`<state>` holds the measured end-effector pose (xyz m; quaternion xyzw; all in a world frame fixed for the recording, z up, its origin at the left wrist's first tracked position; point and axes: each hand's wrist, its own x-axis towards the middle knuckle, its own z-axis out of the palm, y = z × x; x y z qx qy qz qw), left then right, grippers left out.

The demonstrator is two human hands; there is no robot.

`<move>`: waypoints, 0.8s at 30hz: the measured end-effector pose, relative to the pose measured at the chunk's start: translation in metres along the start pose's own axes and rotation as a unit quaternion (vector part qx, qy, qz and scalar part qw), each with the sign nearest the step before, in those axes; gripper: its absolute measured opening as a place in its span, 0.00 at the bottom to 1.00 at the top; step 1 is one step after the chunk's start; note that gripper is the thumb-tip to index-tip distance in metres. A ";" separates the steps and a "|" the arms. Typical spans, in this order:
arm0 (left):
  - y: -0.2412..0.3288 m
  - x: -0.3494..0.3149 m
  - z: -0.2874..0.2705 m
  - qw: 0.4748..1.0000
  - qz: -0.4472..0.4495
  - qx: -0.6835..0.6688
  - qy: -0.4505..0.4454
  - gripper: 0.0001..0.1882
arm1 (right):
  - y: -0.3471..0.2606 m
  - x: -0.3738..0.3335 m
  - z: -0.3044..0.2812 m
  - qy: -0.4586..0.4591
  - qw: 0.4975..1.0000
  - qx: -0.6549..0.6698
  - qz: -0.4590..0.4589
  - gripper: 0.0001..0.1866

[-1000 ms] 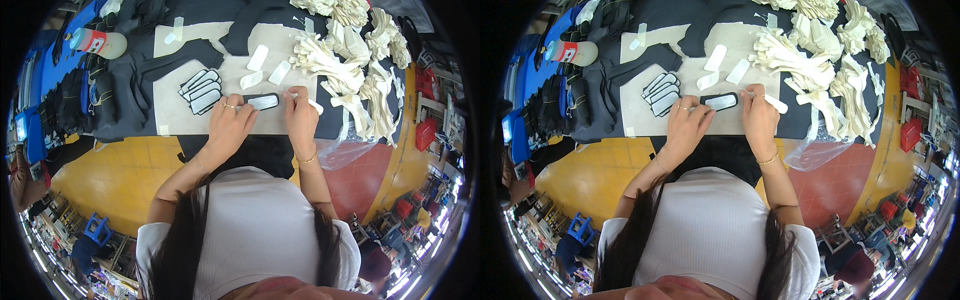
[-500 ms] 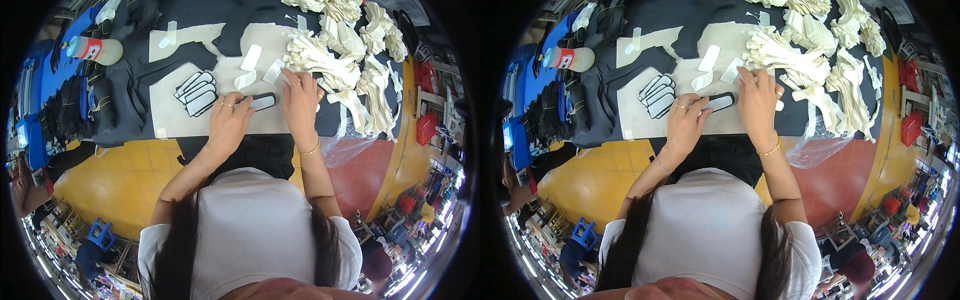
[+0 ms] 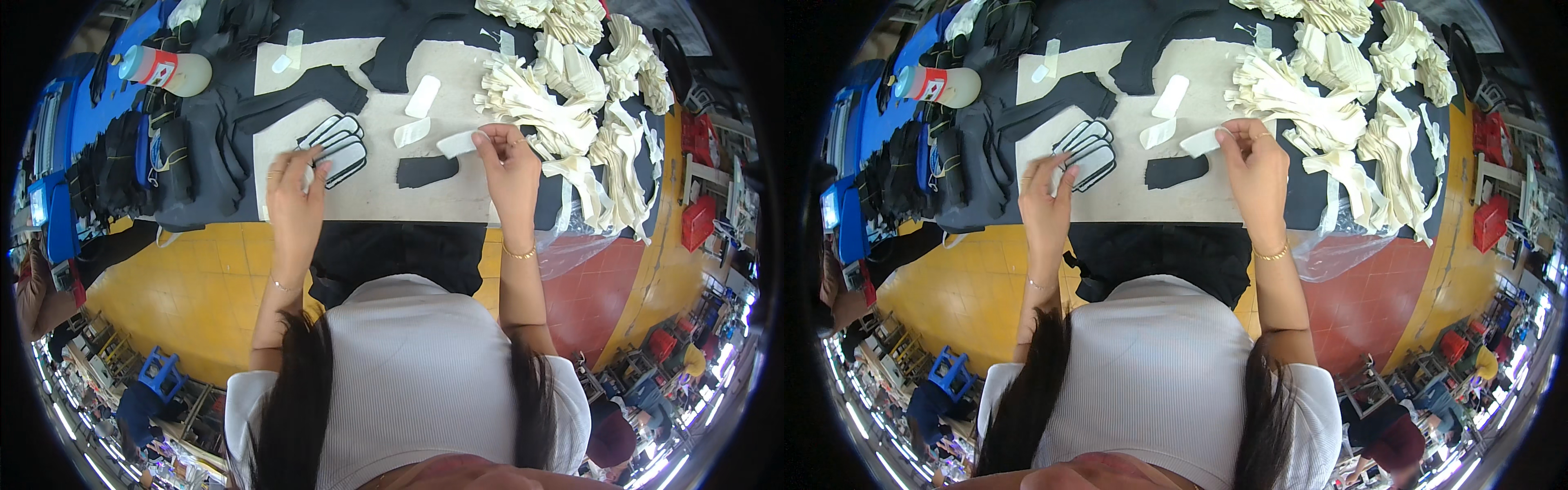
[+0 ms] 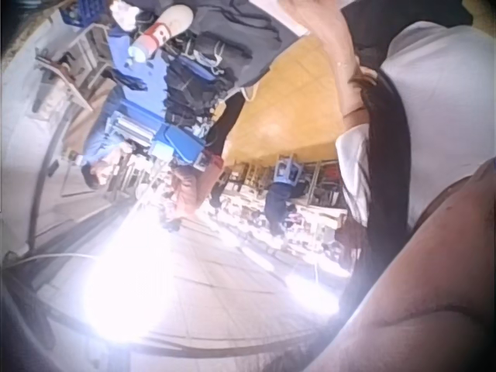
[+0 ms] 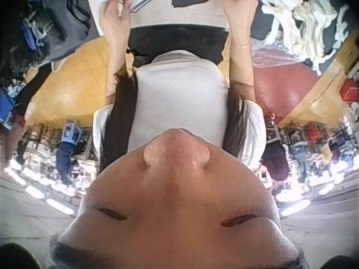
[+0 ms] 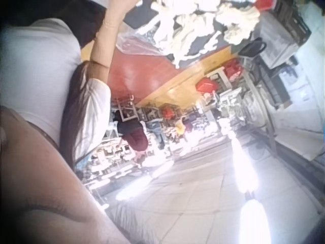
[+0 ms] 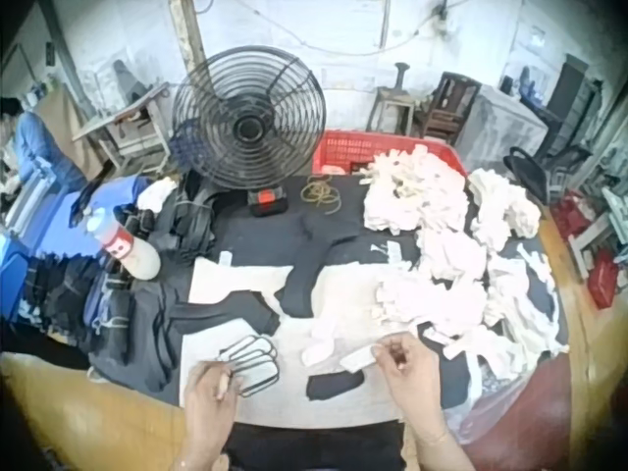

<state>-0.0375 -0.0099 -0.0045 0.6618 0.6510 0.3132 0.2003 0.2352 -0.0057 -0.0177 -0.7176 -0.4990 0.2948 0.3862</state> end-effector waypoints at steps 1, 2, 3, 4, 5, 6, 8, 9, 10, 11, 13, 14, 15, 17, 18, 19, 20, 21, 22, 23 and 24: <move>-0.001 -0.002 -0.001 1.000 -0.003 0.002 0.002 0.11 | -0.001 -0.005 -0.002 -0.008 0.998 0.050 0.031 0.05; -0.002 -0.004 -0.002 1.000 -0.019 0.006 -0.001 0.12 | -0.003 -0.012 -0.003 -0.036 0.992 0.110 0.053 0.06; -0.002 -0.007 -0.001 0.999 -0.034 0.009 -0.004 0.13 | -0.004 -0.019 -0.001 -0.057 0.990 0.112 0.065 0.06; -0.002 -0.010 0.002 0.999 0.031 0.015 -0.012 0.13 | -0.005 -0.025 0.003 -0.075 0.988 0.116 0.073 0.06; -0.001 -0.014 0.007 0.997 0.060 0.005 -0.039 0.14 | -0.006 -0.029 0.006 -0.093 0.985 0.115 0.091 0.06; 0.001 -0.019 0.014 0.994 0.097 -0.007 -0.058 0.15 | -0.007 -0.032 0.010 -0.093 0.990 0.075 0.074 0.06; 0.004 -0.031 0.025 0.984 0.148 -0.024 -0.092 0.16 | -0.008 -0.034 0.013 -0.090 0.994 0.041 0.051 0.06; 0.007 -0.037 0.030 0.981 0.161 -0.030 -0.108 0.17 | -0.008 -0.034 0.014 -0.089 0.995 0.021 0.045 0.06; 0.008 -0.041 0.035 0.976 0.175 -0.036 -0.124 0.17 | -0.009 -0.034 0.015 -0.089 0.995 0.013 0.041 0.07; 0.009 -0.044 0.039 0.974 0.190 -0.029 -0.123 0.18 | -0.009 -0.033 0.014 -0.088 0.995 0.003 0.039 0.07; 0.010 -0.047 0.045 0.968 0.217 -0.017 -0.123 0.20 | -0.010 -0.031 0.014 -0.087 0.996 -0.009 0.032 0.07; 0.010 -0.048 0.046 0.966 0.225 -0.013 -0.126 0.21 | -0.010 -0.030 0.014 -0.088 0.996 -0.011 0.027 0.07; 0.010 -0.048 0.048 0.966 0.227 -0.009 -0.126 0.22 | -0.010 -0.030 0.014 -0.089 0.996 -0.014 0.019 0.08; 0.011 -0.049 0.049 0.965 0.232 -0.003 -0.124 0.23 | -0.010 -0.029 0.015 -0.090 0.996 -0.020 0.016 0.08; 0.011 -0.049 0.050 0.965 0.232 -0.002 -0.124 0.24 | -0.009 -0.029 0.016 -0.090 0.996 -0.023 0.014 0.08; 0.011 -0.049 0.051 0.965 0.232 0.000 -0.124 0.25 | -0.009 -0.029 0.017 -0.090 0.996 -0.023 0.010 0.08; 0.011 -0.049 0.051 0.965 0.232 -0.001 -0.126 0.26 | -0.008 -0.029 0.018 -0.090 0.996 -0.023 0.007 0.08; 0.011 -0.049 0.052 0.964 0.235 0.004 -0.125 0.26 | -0.008 -0.029 0.018 -0.089 0.996 -0.025 0.004 0.08; 0.011 -0.048 0.052 0.963 0.237 0.007 -0.125 0.27 | -0.007 -0.029 0.019 -0.088 0.996 -0.025 0.002 0.08; 0.010 -0.048 0.053 0.963 0.238 0.007 -0.126 0.27 | -0.007 -0.030 0.019 -0.087 0.996 -0.027 0.001 0.08; 0.010 -0.048 0.053 0.962 0.241 0.011 -0.126 0.27 | -0.006 -0.030 0.019 -0.087 0.996 -0.030 0.002 0.08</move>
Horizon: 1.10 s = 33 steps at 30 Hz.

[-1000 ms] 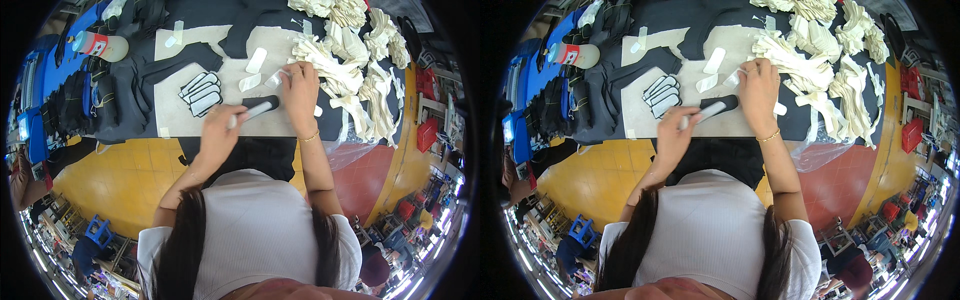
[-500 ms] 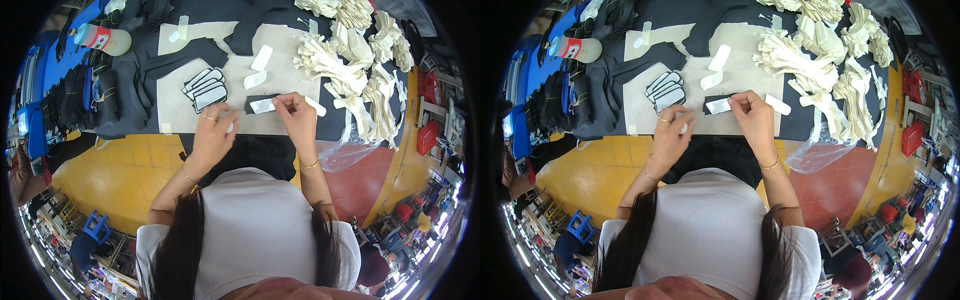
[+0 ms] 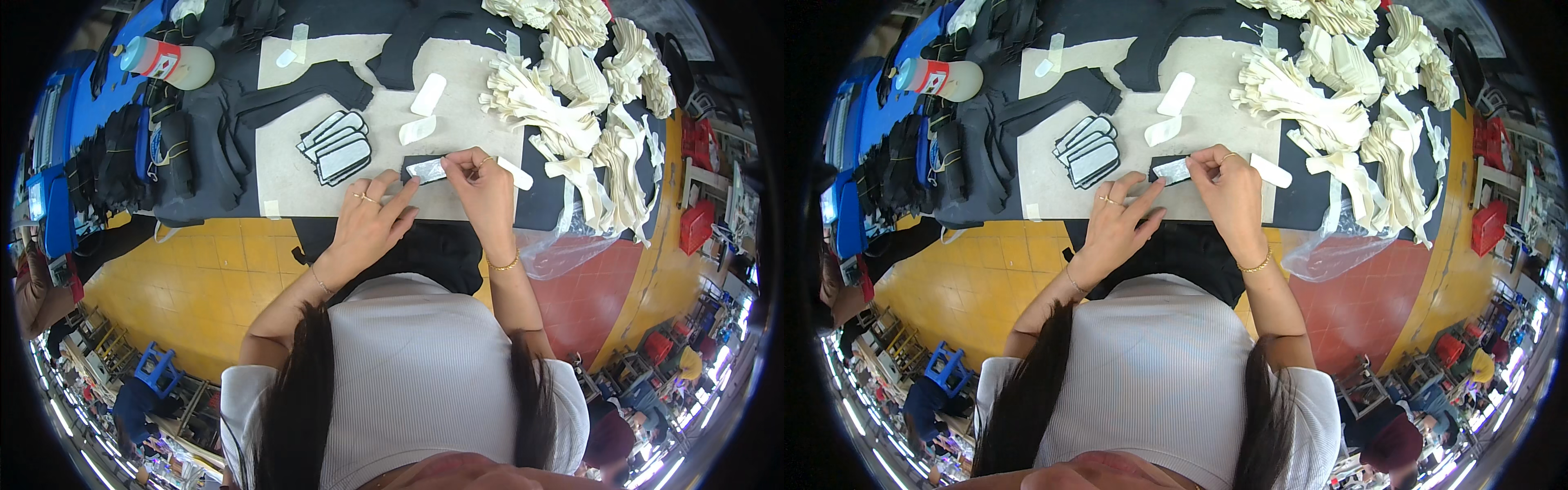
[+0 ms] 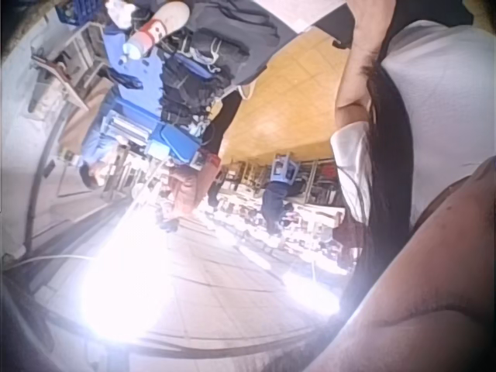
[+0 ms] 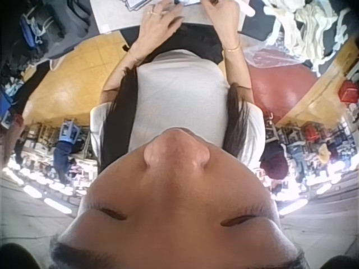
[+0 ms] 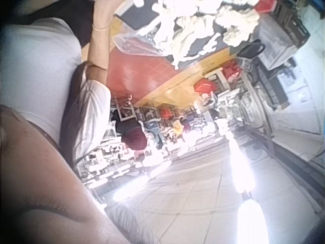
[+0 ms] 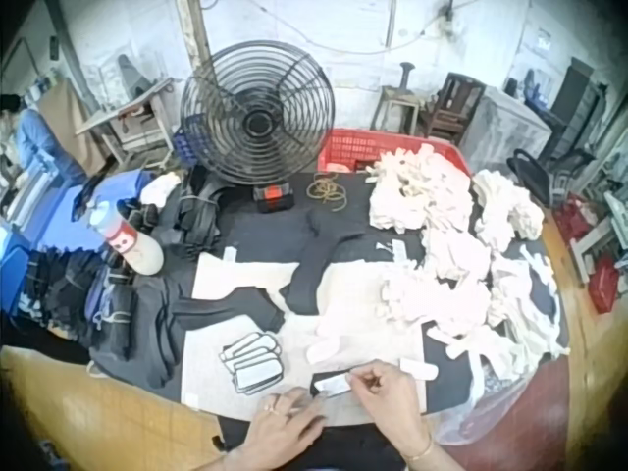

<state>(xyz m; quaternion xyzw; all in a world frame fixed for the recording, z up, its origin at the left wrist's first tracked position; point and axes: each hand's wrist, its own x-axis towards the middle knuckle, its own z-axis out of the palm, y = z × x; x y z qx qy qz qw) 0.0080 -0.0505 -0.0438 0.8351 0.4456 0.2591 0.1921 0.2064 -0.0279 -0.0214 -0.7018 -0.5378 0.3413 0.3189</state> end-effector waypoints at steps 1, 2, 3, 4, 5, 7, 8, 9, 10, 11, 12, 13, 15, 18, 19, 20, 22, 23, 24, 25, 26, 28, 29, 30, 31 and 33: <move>0.000 0.000 0.000 1.000 0.000 0.002 -0.001 0.28 | 0.000 0.000 0.000 0.001 1.000 0.000 -0.001 0.08; -0.001 0.000 0.001 1.000 0.001 0.002 0.000 0.28 | 0.000 -0.001 0.000 0.000 1.000 -0.001 0.001 0.08; -0.001 0.000 0.001 1.000 0.001 0.007 -0.003 0.28 | 0.000 -0.001 0.000 0.001 1.000 0.000 -0.003 0.07; -0.001 0.000 0.001 1.000 0.001 0.010 -0.005 0.28 | 0.000 -0.001 0.000 0.001 1.000 -0.005 -0.001 0.07; -0.001 0.001 0.002 1.000 0.001 0.010 -0.006 0.28 | 0.001 0.000 0.000 0.002 1.000 -0.009 -0.003 0.07; -0.001 0.001 0.002 1.000 -0.002 0.011 -0.010 0.29 | 0.001 0.000 0.000 0.004 1.000 -0.009 -0.008 0.07; -0.001 0.001 0.003 1.000 -0.004 0.009 -0.011 0.29 | 0.001 0.000 0.001 0.006 1.000 -0.006 -0.009 0.07; -0.001 0.001 0.003 1.000 -0.004 0.013 -0.012 0.29 | 0.001 0.000 0.001 0.007 1.000 -0.007 -0.005 0.07; -0.001 0.001 0.003 1.000 -0.004 0.016 -0.012 0.29 | 0.001 -0.001 0.001 0.008 1.000 0.000 -0.005 0.07; -0.001 0.001 0.003 1.000 -0.004 0.016 -0.010 0.29 | 0.002 -0.001 0.001 0.009 1.000 0.003 -0.001 0.07; -0.001 0.001 0.003 1.000 -0.005 0.023 -0.013 0.29 | 0.003 -0.001 0.001 0.011 1.000 0.008 -0.006 0.07; -0.001 0.001 0.003 1.000 -0.005 0.027 -0.014 0.28 | 0.004 -0.001 0.002 0.019 1.000 -0.013 -0.019 0.06; 0.000 0.002 0.004 0.999 0.001 0.044 -0.018 0.28 | 0.006 0.000 0.003 0.035 0.996 -0.051 -0.062 0.07; 0.001 0.003 0.005 0.996 0.020 0.078 -0.025 0.26 | 0.012 0.000 0.005 0.034 0.995 -0.068 -0.071 0.07; 0.001 0.003 0.005 0.995 0.026 0.090 -0.028 0.25 | 0.014 0.000 0.005 0.039 0.992 -0.089 -0.080 0.07; 0.000 0.003 0.005 0.994 0.031 0.103 -0.031 0.25 | 0.015 -0.001 0.006 0.044 0.989 -0.110 -0.089 0.07; -0.001 0.004 0.004 0.993 0.036 0.106 -0.038 0.24 | 0.018 -0.001 0.007 0.059 0.981 -0.152 -0.101 0.07; -0.001 0.004 0.003 0.993 0.039 0.108 -0.040 0.24 | 0.018 -0.001 0.006 0.070 0.977 -0.174 -0.104 0.08; -0.001 0.004 0.003 0.993 0.037 0.108 -0.042 0.24 | 0.019 0.000 0.006 0.072 0.972 -0.200 -0.098 0.08; -0.001 0.004 0.003 0.993 0.035 0.107 -0.042 0.23 | 0.020 0.001 0.005 0.102 0.965 -0.213 -0.115 0.09; -0.001 0.005 0.003 0.993 0.033 0.104 -0.041 0.23 | 0.020 0.002 0.004 0.125 0.958 -0.229 -0.122 0.09; 0.000 0.005 0.003 0.993 0.032 0.106 -0.037 0.22 | 0.020 0.001 0.005 0.142 0.948 -0.250 -0.138 0.09; 0.001 0.006 0.003 0.993 0.033 0.105 -0.033 0.22 | 0.019 -0.001 0.008 0.138 0.946 -0.256 -0.146 0.08; 0.001 0.007 0.003 0.993 0.033 0.104 -0.034 0.21 | 0.019 -0.003 0.010 0.134 0.943 -0.262 -0.153 0.08; 0.001 0.007 0.002 0.994 0.035 0.103 -0.033 0.21 | 0.020 -0.003 0.011 0.128 0.946 -0.257 -0.152 0.07; 0.001 0.010 0.002 0.994 0.038 0.101 -0.029 0.20 | 0.021 -0.001 0.014 0.116 0.950 -0.246 -0.153 0.07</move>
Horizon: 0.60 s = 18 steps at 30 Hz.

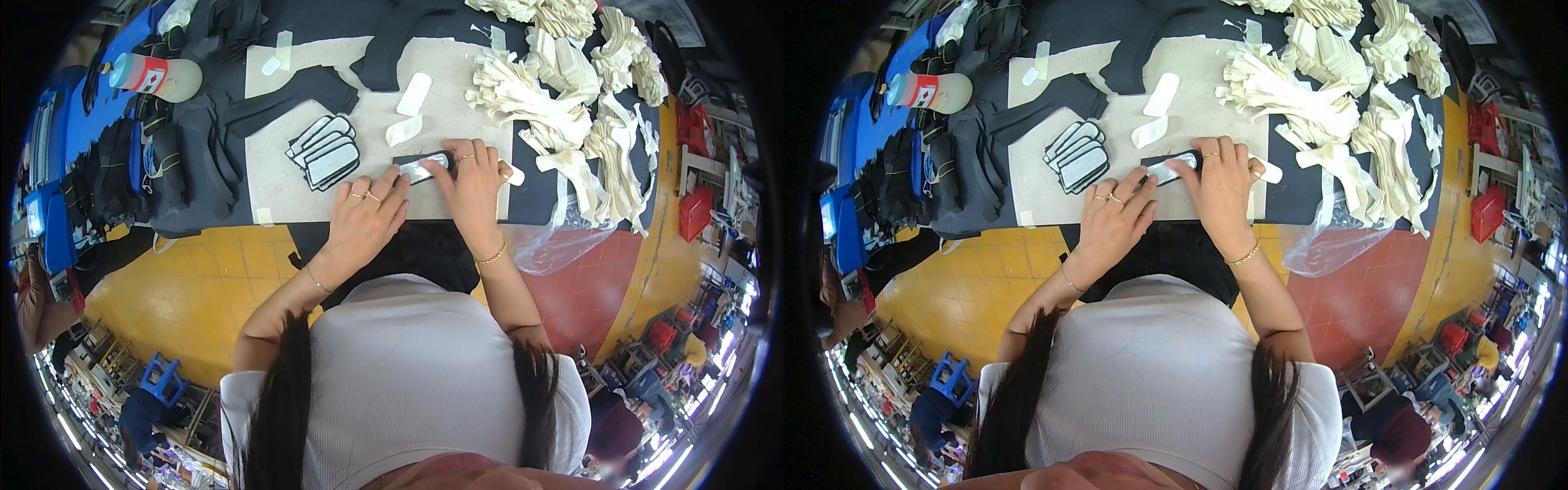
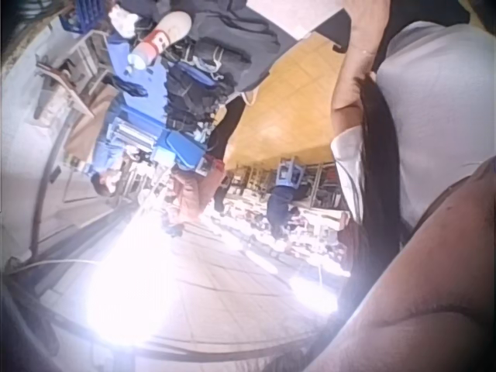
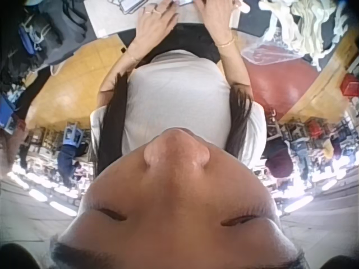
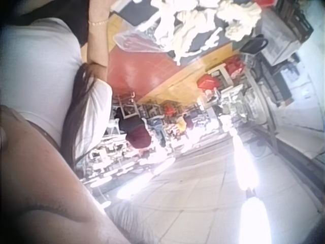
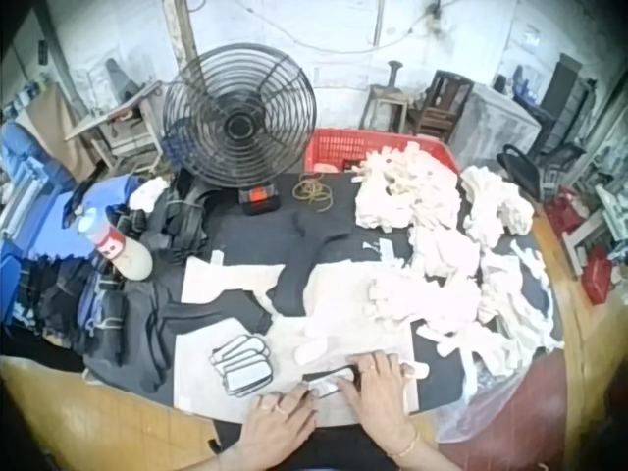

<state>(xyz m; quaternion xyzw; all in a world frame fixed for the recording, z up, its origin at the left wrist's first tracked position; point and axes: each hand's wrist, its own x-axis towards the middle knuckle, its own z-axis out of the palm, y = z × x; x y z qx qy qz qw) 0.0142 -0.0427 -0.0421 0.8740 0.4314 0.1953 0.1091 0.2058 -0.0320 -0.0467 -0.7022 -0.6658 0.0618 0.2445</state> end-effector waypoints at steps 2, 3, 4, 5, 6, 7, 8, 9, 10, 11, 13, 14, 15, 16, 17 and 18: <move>0.000 0.002 -0.002 1.000 0.002 0.001 0.002 0.19 | 0.005 0.003 0.001 -0.009 1.000 -0.002 0.011 0.07; 0.000 0.004 -0.002 1.000 -0.001 -0.010 0.008 0.19 | 0.007 0.006 0.000 -0.012 1.000 -0.003 0.017 0.07; -0.001 0.007 -0.002 1.000 -0.001 -0.022 0.015 0.19 | 0.009 0.008 -0.001 -0.005 1.000 -0.007 0.018 0.07; -0.001 0.010 -0.001 0.999 0.001 -0.035 0.028 0.18 | 0.011 0.010 -0.002 0.002 1.000 -0.011 0.019 0.07; 0.000 0.014 0.000 0.998 -0.021 -0.044 0.036 0.18 | 0.011 0.012 -0.004 0.008 1.000 -0.015 0.020 0.07; 0.001 0.018 0.003 0.996 -0.041 -0.054 0.049 0.18 | 0.011 0.015 -0.004 0.007 1.000 0.004 0.008 0.07; 0.003 0.022 0.005 0.994 -0.060 -0.064 0.062 0.17 | 0.009 0.019 -0.003 0.006 1.000 0.024 -0.003 0.07; 0.006 0.024 0.007 0.994 -0.069 -0.062 0.059 0.17 | 0.006 0.022 -0.001 0.005 0.999 0.042 -0.013 0.07; 0.008 0.027 0.009 0.993 -0.078 -0.061 0.057 0.17 | 0.003 0.026 0.001 0.004 0.999 0.050 -0.013 0.08; 0.010 0.028 0.010 0.993 -0.088 -0.059 0.055 0.17 | 0.000 0.031 0.004 0.002 0.998 0.058 -0.014 0.09; 0.013 0.028 0.011 0.993 -0.091 -0.056 0.058 0.17 | -0.006 0.042 0.011 0.006 0.998 0.066 -0.022 0.13; 0.013 0.028 0.012 0.992 -0.093 -0.054 0.059 0.17 | -0.009 0.046 0.012 0.000 0.997 0.068 -0.026 0.13; 0.013 0.028 0.012 0.992 -0.091 -0.057 0.065 0.17 | -0.011 0.049 0.013 -0.004 0.997 0.074 -0.030 0.12; 0.012 0.028 0.012 0.992 -0.089 -0.060 0.070 0.17 | -0.013 0.051 0.014 -0.017 0.997 0.074 -0.027 0.12; 0.011 0.028 0.012 0.991 -0.090 -0.063 0.074 0.17 | -0.013 0.052 0.012 -0.038 0.988 0.146 0.019 0.11; 0.010 0.028 0.013 0.991 -0.089 -0.063 0.078 0.16 | -0.011 0.053 0.009 -0.069 0.972 0.211 0.074 0.11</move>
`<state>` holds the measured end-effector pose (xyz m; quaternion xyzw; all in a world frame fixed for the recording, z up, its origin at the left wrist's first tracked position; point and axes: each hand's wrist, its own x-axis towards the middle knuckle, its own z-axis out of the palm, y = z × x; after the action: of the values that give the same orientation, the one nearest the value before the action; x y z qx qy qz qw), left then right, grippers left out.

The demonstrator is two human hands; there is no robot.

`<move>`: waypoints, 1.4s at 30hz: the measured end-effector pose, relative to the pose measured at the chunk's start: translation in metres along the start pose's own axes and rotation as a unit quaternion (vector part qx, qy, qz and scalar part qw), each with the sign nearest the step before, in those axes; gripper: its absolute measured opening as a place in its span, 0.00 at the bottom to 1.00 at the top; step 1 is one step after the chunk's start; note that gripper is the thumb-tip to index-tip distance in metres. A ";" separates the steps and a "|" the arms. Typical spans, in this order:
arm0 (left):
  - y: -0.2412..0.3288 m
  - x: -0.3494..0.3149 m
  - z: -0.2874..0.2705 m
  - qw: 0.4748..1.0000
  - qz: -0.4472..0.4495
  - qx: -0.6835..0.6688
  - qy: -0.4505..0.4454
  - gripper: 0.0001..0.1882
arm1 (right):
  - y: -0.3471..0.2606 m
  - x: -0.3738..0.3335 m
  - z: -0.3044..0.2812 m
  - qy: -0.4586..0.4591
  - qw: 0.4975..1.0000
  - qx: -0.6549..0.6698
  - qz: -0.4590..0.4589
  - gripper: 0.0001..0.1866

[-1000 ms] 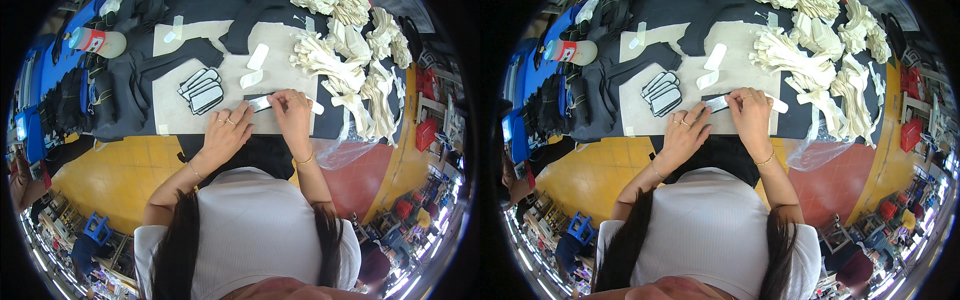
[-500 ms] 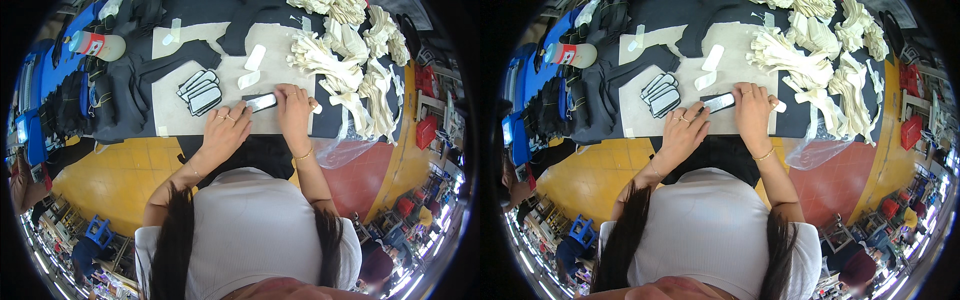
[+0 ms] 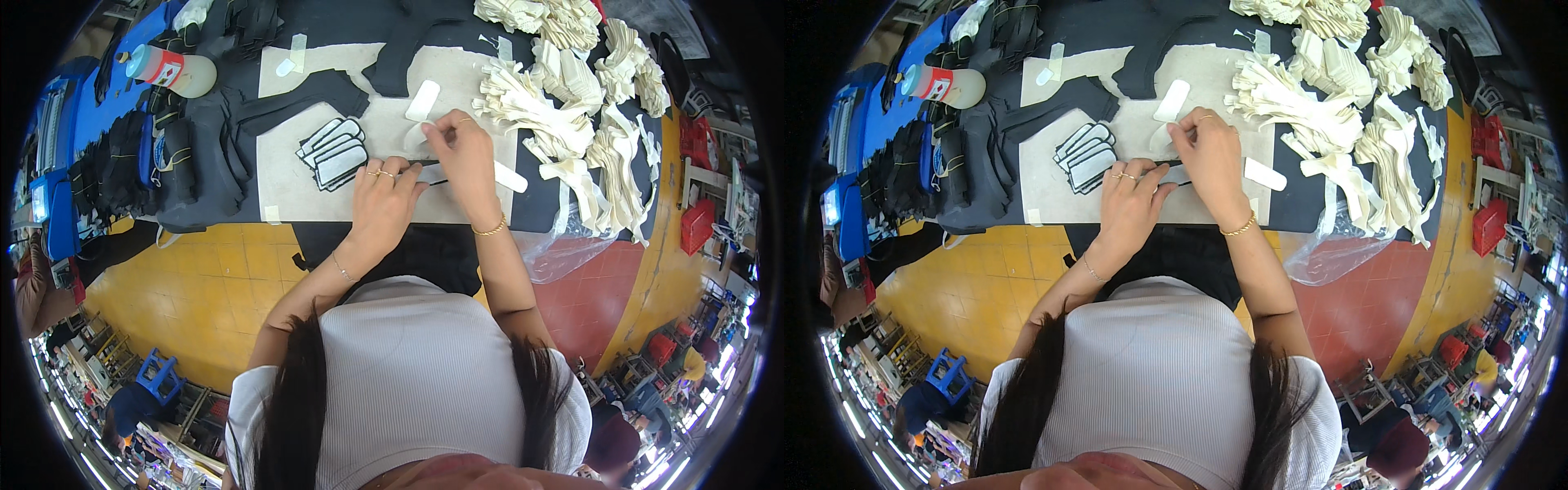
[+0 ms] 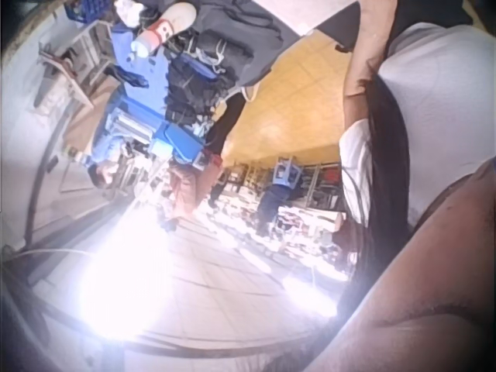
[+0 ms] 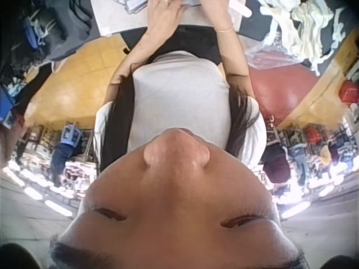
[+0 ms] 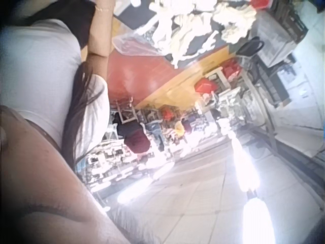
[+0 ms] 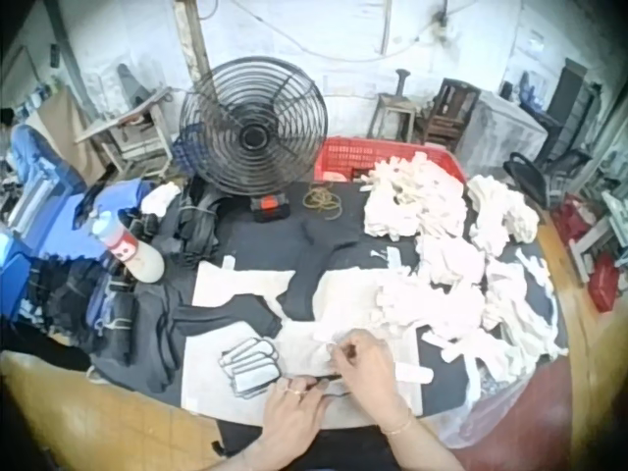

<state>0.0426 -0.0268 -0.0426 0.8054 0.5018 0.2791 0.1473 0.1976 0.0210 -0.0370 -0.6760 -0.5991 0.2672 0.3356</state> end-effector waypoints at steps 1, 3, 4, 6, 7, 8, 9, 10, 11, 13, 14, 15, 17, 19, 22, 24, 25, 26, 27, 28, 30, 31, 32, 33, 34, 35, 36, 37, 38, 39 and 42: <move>0.000 0.000 0.000 1.000 -0.001 -0.002 0.001 0.16 | 0.000 -0.001 -0.005 -0.024 0.996 0.067 0.058 0.10; -0.001 0.001 0.001 1.000 -0.009 -0.016 -0.004 0.16 | 0.001 -0.005 -0.016 0.018 0.985 0.154 0.074 0.09; -0.001 0.003 0.001 0.999 -0.017 -0.027 -0.007 0.15 | 0.002 -0.008 -0.023 0.040 0.976 0.192 0.089 0.08; -0.002 0.005 0.000 0.998 -0.029 -0.044 -0.018 0.15 | 0.007 -0.015 -0.039 0.041 0.965 0.226 0.125 0.12; -0.003 0.006 -0.001 0.998 -0.034 -0.050 -0.025 0.15 | 0.009 -0.019 -0.047 0.043 0.962 0.239 0.124 0.13; -0.003 0.007 -0.002 0.997 -0.039 -0.055 -0.031 0.15 | 0.012 -0.022 -0.053 0.045 0.959 0.254 0.115 0.14; -0.002 0.007 -0.003 0.997 -0.038 -0.057 -0.039 0.14 | 0.015 -0.025 -0.056 0.047 0.954 0.255 0.147 0.15; -0.002 0.007 -0.004 0.997 -0.038 -0.058 -0.046 0.14 | 0.018 -0.029 -0.060 0.040 0.952 0.265 0.145 0.14; -0.001 0.008 -0.005 0.996 -0.037 -0.059 -0.053 0.13 | 0.020 -0.033 -0.062 0.036 0.950 0.268 0.158 0.12; 0.000 0.008 -0.008 0.993 -0.043 -0.095 -0.047 0.12 | 0.025 -0.038 -0.062 0.029 0.943 0.289 0.160 0.10; 0.000 0.008 -0.011 0.990 -0.057 -0.111 -0.059 0.12 | 0.026 -0.040 -0.059 0.025 0.939 0.307 0.150 0.10; -0.001 0.007 -0.017 0.985 -0.087 -0.147 -0.038 0.12 | 0.028 -0.041 -0.057 0.022 0.935 0.324 0.140 0.10; -0.004 0.001 -0.034 0.964 -0.162 -0.211 -0.016 0.12 | 0.028 -0.042 -0.052 0.007 0.942 0.302 0.148 0.09; -0.018 0.002 -0.053 0.948 -0.218 -0.230 0.013 0.14 | 0.024 -0.043 -0.045 -0.011 0.944 0.292 0.157 0.09; -0.041 0.003 -0.081 0.924 -0.346 -0.162 -0.006 0.16 | 0.012 -0.043 -0.032 -0.049 0.954 0.249 0.157 0.09; -0.048 0.001 -0.086 0.941 -0.334 -0.059 0.010 0.17 | 0.004 -0.041 -0.027 -0.071 0.968 0.195 0.141 0.10; -0.048 -0.001 -0.084 0.962 -0.269 0.005 0.045 0.17 | 0.001 -0.040 -0.026 -0.083 0.973 0.167 0.136 0.11; -0.049 -0.003 -0.083 0.973 -0.207 0.066 0.075 0.18 | -0.002 -0.039 -0.027 -0.095 0.977 0.138 0.131 0.12; -0.046 -0.008 -0.081 0.975 -0.212 0.031 0.060 0.16 | -0.005 -0.036 -0.028 -0.104 0.978 0.126 0.130 0.13; -0.043 -0.011 -0.077 0.984 -0.171 0.030 0.035 0.16 | -0.006 -0.034 -0.030 -0.114 0.979 0.112 0.129 0.13; -0.033 -0.018 -0.064 0.996 -0.085 0.024 -0.006 0.16 | -0.009 -0.029 -0.031 -0.129 0.981 0.086 0.115 0.14; -0.026 -0.022 -0.057 0.998 -0.053 0.011 -0.027 0.16 | -0.010 -0.026 -0.030 -0.133 0.983 0.073 0.100 0.14; -0.018 -0.025 -0.049 0.999 -0.021 -0.002 -0.048 0.17 | -0.010 -0.024 -0.029 -0.136 0.985 0.061 0.085 0.15; -0.013 -0.028 -0.043 0.999 -0.007 -0.011 -0.052 0.18 | -0.010 -0.022 -0.029 -0.141 0.985 0.055 0.079 0.15; -0.009 -0.029 -0.037 0.998 0.007 -0.022 -0.056 0.19 | -0.009 -0.020 -0.028 -0.145 0.986 0.048 0.072 0.15; -0.006 -0.030 -0.033 0.997 0.022 -0.032 -0.061 0.20 | -0.008 -0.019 -0.028 -0.151 0.985 0.041 0.070 0.15; -0.004 -0.031 -0.029 0.997 0.023 -0.032 -0.065 0.21 | -0.007 -0.019 -0.028 -0.156 0.985 0.039 0.067 0.15; -0.003 -0.032 -0.027 0.997 0.025 -0.032 -0.069 0.22 | -0.006 -0.018 -0.028 -0.162 0.984 0.036 0.067 0.16; -0.003 -0.033 -0.025 0.996 0.025 -0.034 -0.072 0.24 | -0.005 -0.018 -0.028 -0.168 0.983 0.031 0.068 0.16; -0.004 -0.033 -0.024 0.997 0.027 -0.030 -0.072 0.24 | -0.005 -0.018 -0.028 -0.169 0.983 0.034 0.065 0.16; -0.006 -0.034 -0.021 0.997 0.034 -0.020 -0.071 0.25 | -0.005 -0.017 -0.028 -0.170 0.983 0.035 0.067 0.15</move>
<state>0.0143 -0.0554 -0.0386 0.8365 0.4571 0.2360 0.1890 0.2131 0.0005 -0.0161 -0.6473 -0.5911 0.4207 0.2336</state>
